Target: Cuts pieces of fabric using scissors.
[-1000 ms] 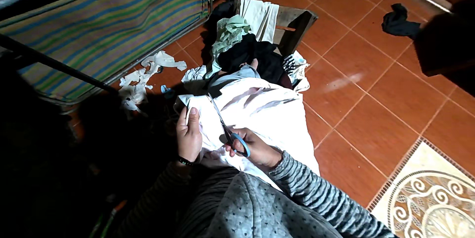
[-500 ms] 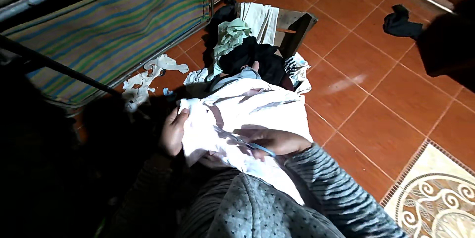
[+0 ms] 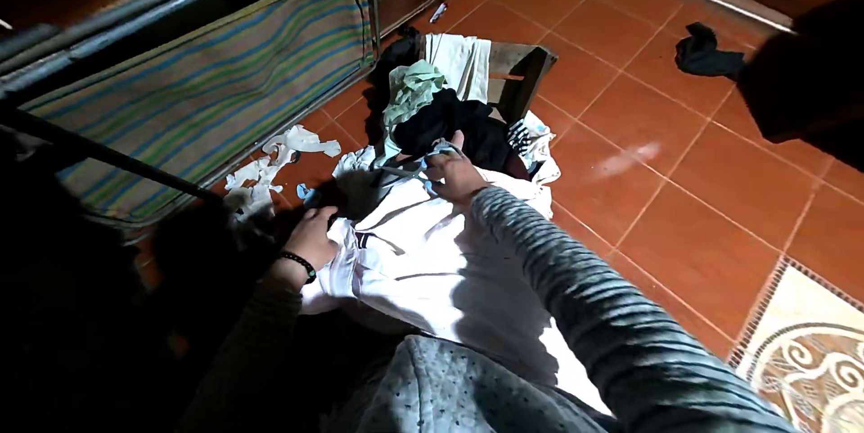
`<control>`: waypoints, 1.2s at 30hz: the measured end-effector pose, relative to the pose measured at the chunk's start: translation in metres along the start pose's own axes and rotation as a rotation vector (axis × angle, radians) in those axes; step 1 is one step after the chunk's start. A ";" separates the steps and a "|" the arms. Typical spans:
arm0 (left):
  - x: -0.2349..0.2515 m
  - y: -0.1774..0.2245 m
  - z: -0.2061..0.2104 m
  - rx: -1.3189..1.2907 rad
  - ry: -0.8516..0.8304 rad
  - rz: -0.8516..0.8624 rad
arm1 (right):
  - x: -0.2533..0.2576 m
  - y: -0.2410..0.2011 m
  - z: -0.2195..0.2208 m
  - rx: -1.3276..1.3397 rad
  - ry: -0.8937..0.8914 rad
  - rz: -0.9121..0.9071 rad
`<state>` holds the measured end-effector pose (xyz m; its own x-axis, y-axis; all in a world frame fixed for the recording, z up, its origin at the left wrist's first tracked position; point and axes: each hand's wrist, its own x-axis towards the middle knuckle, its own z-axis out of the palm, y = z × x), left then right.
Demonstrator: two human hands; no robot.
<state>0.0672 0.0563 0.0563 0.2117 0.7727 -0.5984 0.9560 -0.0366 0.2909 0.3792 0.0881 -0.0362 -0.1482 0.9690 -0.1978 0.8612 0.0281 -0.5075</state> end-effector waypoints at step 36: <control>0.015 0.065 0.017 0.094 0.360 0.533 | -0.284 -0.015 0.017 0.337 0.293 0.003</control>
<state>0.1363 0.0550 0.0537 0.5963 0.7968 -0.0979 0.7560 -0.5164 0.4022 0.4002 -0.1919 0.0137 0.0395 0.9990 0.0215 0.6476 -0.0092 -0.7619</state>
